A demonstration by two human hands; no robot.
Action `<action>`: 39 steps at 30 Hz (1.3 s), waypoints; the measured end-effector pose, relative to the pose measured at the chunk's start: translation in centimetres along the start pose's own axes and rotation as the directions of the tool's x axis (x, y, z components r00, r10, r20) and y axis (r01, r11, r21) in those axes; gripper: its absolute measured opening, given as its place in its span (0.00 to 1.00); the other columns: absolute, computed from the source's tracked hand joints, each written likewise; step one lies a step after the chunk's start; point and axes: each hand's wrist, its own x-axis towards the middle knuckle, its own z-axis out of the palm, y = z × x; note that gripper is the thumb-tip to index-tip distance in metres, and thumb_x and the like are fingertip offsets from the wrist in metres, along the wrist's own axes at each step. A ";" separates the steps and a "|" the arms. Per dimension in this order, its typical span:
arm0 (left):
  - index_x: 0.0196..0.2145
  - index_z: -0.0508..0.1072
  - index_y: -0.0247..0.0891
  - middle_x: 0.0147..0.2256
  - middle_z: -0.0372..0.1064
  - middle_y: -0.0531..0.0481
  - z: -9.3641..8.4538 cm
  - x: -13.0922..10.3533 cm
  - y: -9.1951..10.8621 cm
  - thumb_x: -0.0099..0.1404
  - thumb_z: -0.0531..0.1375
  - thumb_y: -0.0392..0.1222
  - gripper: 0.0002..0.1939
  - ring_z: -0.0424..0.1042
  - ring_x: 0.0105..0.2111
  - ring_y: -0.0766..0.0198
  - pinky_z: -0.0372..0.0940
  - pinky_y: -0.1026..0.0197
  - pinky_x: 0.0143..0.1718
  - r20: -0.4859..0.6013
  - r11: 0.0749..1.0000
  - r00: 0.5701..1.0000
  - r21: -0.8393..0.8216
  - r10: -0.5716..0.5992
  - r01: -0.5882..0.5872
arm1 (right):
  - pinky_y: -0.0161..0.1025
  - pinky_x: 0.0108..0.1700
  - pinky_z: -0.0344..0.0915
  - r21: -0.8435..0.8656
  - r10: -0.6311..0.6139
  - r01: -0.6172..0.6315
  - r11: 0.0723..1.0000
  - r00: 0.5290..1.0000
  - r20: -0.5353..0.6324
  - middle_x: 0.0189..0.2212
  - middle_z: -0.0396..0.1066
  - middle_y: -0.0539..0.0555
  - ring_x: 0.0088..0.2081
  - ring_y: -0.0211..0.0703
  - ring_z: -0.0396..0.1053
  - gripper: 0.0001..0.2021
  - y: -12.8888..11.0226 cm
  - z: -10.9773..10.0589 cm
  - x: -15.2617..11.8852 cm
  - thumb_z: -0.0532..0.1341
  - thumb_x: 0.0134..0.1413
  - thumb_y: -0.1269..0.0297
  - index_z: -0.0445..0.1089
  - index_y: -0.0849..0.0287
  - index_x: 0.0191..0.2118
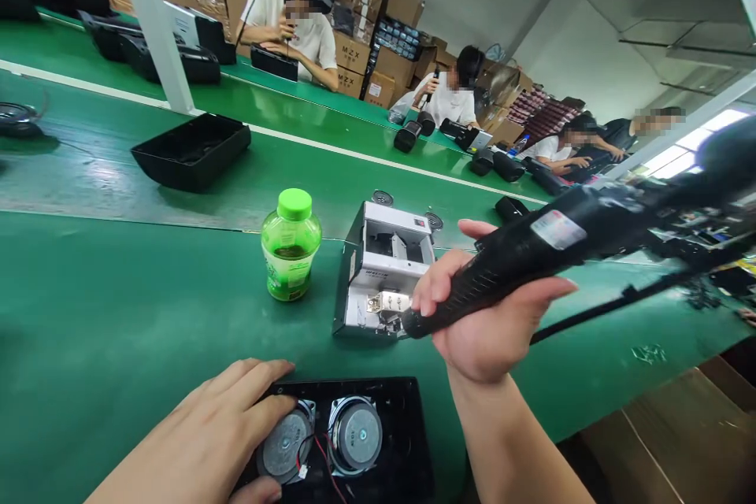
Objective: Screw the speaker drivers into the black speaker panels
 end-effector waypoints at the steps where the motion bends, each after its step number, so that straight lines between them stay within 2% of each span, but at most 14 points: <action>1: 0.63 0.86 0.59 0.74 0.83 0.49 -0.1 0.2 0.2 0.58 0.78 0.44 0.35 0.88 0.67 0.38 0.87 0.43 0.66 0.010 1.000 1.000 -0.006 -0.007 0.007 | 0.35 0.18 0.68 0.019 0.020 -0.021 1.000 1.000 0.004 0.20 0.74 0.42 0.14 0.39 0.66 0.39 -0.3 -0.1 -0.3 0.64 0.74 0.17 0.84 0.51 0.57; 5: 0.62 0.87 0.60 0.75 0.82 0.50 -0.5 0.7 1.1 0.58 0.79 0.42 0.34 0.86 0.69 0.37 0.85 0.39 0.70 0.071 0.994 0.995 -0.076 -0.070 0.076 | 0.38 0.22 0.73 0.091 0.020 -0.021 0.996 1.000 0.010 0.21 0.78 0.44 0.17 0.41 0.70 0.37 -3.6 -0.5 -1.9 0.68 0.73 0.18 0.89 0.49 0.56; 7: 0.61 0.89 0.62 0.76 0.82 0.50 -0.8 0.9 1.4 0.58 0.80 0.43 0.33 0.85 0.70 0.35 0.84 0.38 0.71 0.113 0.987 0.987 -0.108 -0.110 0.123 | 0.39 0.26 0.77 0.119 0.101 -0.104 0.987 0.994 0.031 0.23 0.80 0.47 0.21 0.43 0.75 0.33 -5.5 -0.3 -2.8 0.73 0.71 0.22 0.90 0.48 0.54; 9: 0.61 0.89 0.65 0.76 0.81 0.53 -1.2 1.1 1.7 0.59 0.80 0.42 0.33 0.84 0.71 0.35 0.84 0.35 0.71 0.159 0.977 0.977 -0.135 -0.144 0.166 | 0.42 0.29 0.80 0.153 0.208 -0.224 0.962 0.971 0.116 0.25 0.83 0.48 0.23 0.45 0.79 0.30 -6.3 0.1 -3.6 0.76 0.69 0.24 0.91 0.45 0.54; 12: 0.63 0.89 0.69 0.77 0.80 0.55 -2.0 1.8 2.1 0.59 0.80 0.40 0.36 0.83 0.73 0.35 0.82 0.33 0.73 0.223 0.963 0.960 -0.170 -0.169 0.209 | 0.45 0.30 0.81 0.218 0.305 -0.366 0.905 0.914 0.269 0.26 0.85 0.49 0.24 0.48 0.80 0.31 -4.9 1.0 -5.0 0.80 0.62 0.23 0.91 0.42 0.54; 16: 0.61 0.91 0.69 0.74 0.82 0.55 -2.9 2.7 2.7 0.56 0.80 0.36 0.38 0.83 0.71 0.37 0.79 0.33 0.74 0.287 0.938 0.936 -0.216 -0.205 0.272 | 0.41 0.30 0.77 0.310 0.310 -0.405 0.860 0.898 0.311 0.25 0.83 0.48 0.23 0.45 0.76 0.32 -1.1 2.2 -6.7 0.80 0.62 0.23 0.90 0.46 0.54; 18: 0.61 0.90 0.71 0.73 0.82 0.56 -3.2 2.9 2.9 0.57 0.81 0.37 0.38 0.83 0.70 0.37 0.79 0.32 0.74 0.303 0.925 0.926 -0.233 -0.224 0.300 | 0.41 0.29 0.76 0.311 0.313 -0.413 0.856 0.893 0.324 0.25 0.83 0.48 0.23 0.45 0.76 0.32 0.0 2.5 -7.1 0.80 0.63 0.24 0.90 0.47 0.54; 22: 0.61 0.90 0.72 0.71 0.82 0.56 -3.3 3.0 3.1 0.56 0.83 0.38 0.38 0.85 0.67 0.39 0.79 0.35 0.70 0.300 0.925 0.929 -0.243 -0.216 0.293 | 0.41 0.30 0.77 0.308 0.349 -0.455 0.836 0.872 0.343 0.25 0.83 0.49 0.23 0.45 0.76 0.31 0.1 2.6 -7.2 0.81 0.63 0.25 0.91 0.47 0.54; 28: 0.62 0.89 0.67 0.70 0.84 0.54 -3.0 2.6 3.2 0.55 0.78 0.34 0.39 0.85 0.65 0.40 0.78 0.39 0.66 0.171 0.957 0.972 -0.211 -0.162 0.197 | 0.41 0.30 0.76 0.295 0.368 -0.474 0.830 0.862 0.350 0.26 0.83 0.50 0.24 0.46 0.77 0.32 0.0 2.4 -7.2 0.80 0.63 0.25 0.91 0.48 0.54; 31: 0.62 0.89 0.66 0.70 0.84 0.53 -2.8 2.2 3.2 0.56 0.78 0.34 0.39 0.85 0.65 0.41 0.78 0.40 0.66 0.158 0.962 0.977 -0.209 -0.145 0.176 | 0.41 0.30 0.76 0.280 0.365 -0.469 0.838 0.862 0.352 0.26 0.84 0.50 0.25 0.46 0.78 0.32 0.0 2.5 -7.4 0.80 0.65 0.26 0.91 0.49 0.55; 36: 0.61 0.90 0.67 0.71 0.84 0.53 -3.6 3.0 3.4 0.56 0.80 0.36 0.37 0.85 0.65 0.38 0.80 0.36 0.67 0.239 0.945 0.952 -0.221 -0.189 0.243 | 0.41 0.28 0.72 0.264 0.366 -0.459 0.848 0.868 0.335 0.24 0.83 0.50 0.22 0.46 0.75 0.32 -0.1 3.1 -7.9 0.79 0.64 0.24 0.91 0.48 0.53; 39: 0.59 0.92 0.68 0.70 0.84 0.53 -5.6 5.1 3.7 0.59 0.81 0.36 0.34 0.85 0.67 0.37 0.80 0.32 0.70 0.406 0.910 0.886 -0.241 -0.223 0.339 | 0.41 0.26 0.70 0.254 0.319 -0.414 0.874 0.884 0.343 0.22 0.81 0.49 0.20 0.45 0.72 0.29 0.3 3.2 -8.5 0.79 0.66 0.25 0.92 0.47 0.51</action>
